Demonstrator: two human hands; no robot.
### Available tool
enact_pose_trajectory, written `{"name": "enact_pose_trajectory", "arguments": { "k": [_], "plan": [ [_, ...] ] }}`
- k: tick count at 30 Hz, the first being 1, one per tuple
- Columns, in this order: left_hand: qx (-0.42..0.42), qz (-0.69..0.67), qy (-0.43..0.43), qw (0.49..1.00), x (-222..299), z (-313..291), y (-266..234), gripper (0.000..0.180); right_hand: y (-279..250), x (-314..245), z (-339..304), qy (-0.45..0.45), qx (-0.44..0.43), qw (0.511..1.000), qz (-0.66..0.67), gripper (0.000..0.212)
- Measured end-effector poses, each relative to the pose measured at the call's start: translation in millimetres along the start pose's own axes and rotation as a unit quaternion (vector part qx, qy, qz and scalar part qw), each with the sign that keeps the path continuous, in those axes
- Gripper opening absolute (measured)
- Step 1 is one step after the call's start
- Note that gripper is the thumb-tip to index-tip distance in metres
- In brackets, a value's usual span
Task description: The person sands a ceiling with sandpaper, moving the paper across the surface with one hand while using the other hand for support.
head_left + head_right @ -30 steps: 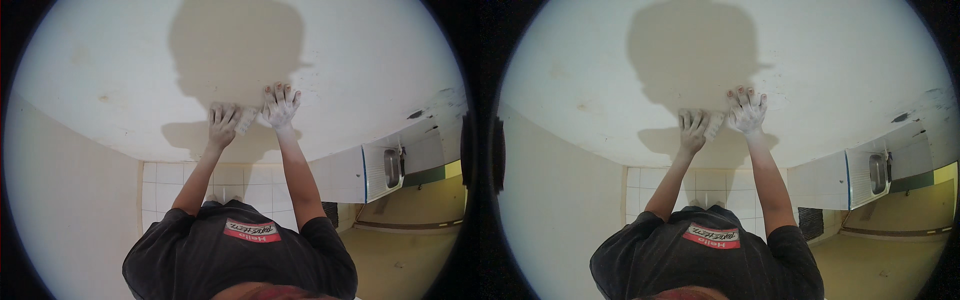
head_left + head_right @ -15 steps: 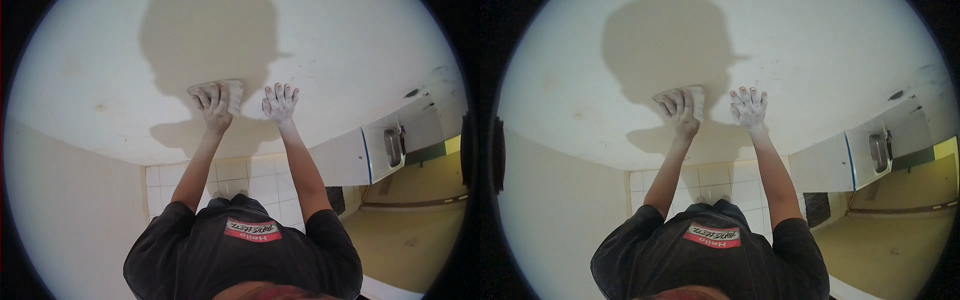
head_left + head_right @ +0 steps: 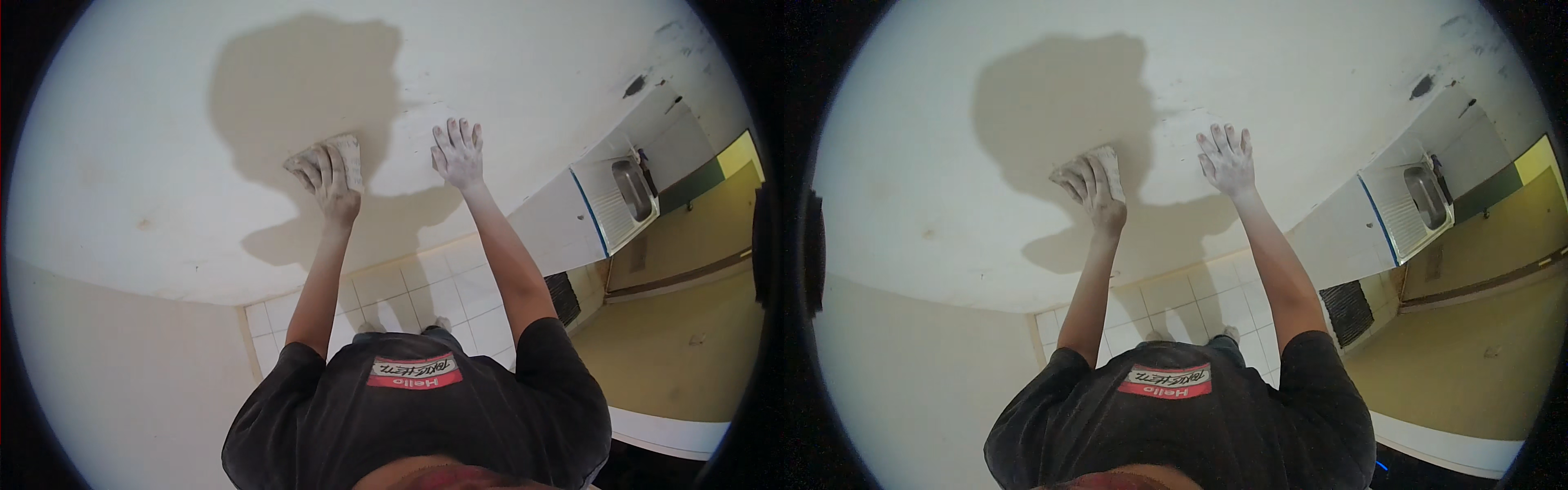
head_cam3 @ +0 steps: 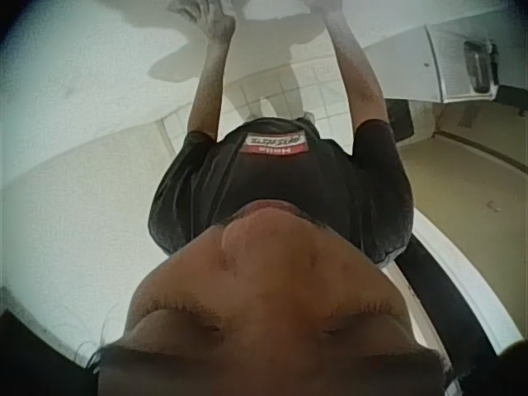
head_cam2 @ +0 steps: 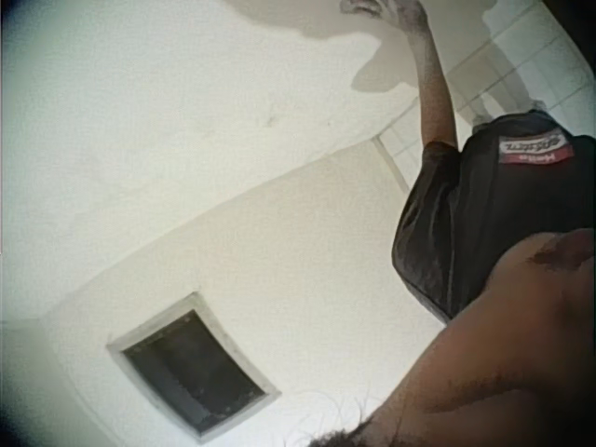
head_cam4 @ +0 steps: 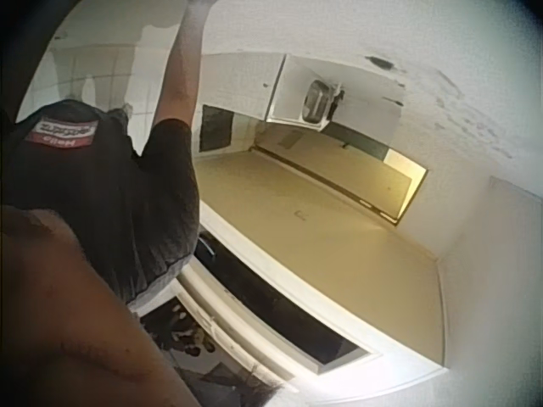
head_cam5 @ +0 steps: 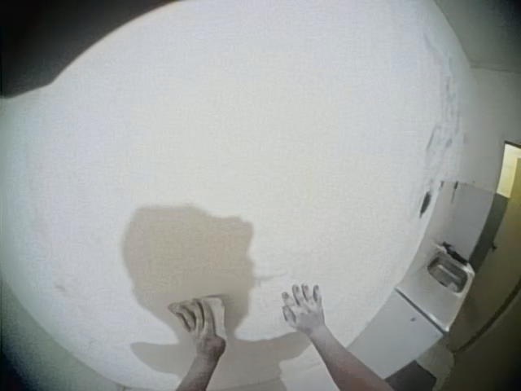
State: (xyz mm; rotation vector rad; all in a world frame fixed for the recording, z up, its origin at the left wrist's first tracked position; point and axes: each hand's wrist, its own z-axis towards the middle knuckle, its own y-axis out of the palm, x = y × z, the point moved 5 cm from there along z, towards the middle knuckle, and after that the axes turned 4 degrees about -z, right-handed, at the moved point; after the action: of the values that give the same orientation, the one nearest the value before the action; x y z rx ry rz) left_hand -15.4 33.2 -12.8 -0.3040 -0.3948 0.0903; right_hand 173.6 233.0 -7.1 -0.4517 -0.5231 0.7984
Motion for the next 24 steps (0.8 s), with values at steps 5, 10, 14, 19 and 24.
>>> {"name": "enact_pose_trajectory", "arguments": {
  "k": [5, 10, 14, 19, 24],
  "plan": [
    [-0.082, 0.013, 0.048, 0.995, 63, 2, 53, 0.065, -8, 27, 19, -0.01, 0.078, 0.997, -0.003, 0.053],
    [-0.149, 0.105, 0.083, 0.98, 32, -89, 75, 0.07, 13, 18, 16, -0.052, 0.091, 0.994, 0.026, 0.053],
    [-0.201, 0.119, 0.054, 0.971, 48, -89, 81, 0.063, 7, 33, 11, -0.071, 0.133, 0.988, 0.02, 0.051],
    [-0.101, 0.088, 0.007, 0.991, 107, -5, 83, 0.061, 1, 33, 8, -0.071, 0.127, 0.988, 0.04, 0.049],
    [-0.085, 0.098, 0.077, 0.989, 128, -19, 118, 0.065, 13, 70, -28, -0.033, 0.079, 0.995, 0.055, 0.052]
  ]
}}
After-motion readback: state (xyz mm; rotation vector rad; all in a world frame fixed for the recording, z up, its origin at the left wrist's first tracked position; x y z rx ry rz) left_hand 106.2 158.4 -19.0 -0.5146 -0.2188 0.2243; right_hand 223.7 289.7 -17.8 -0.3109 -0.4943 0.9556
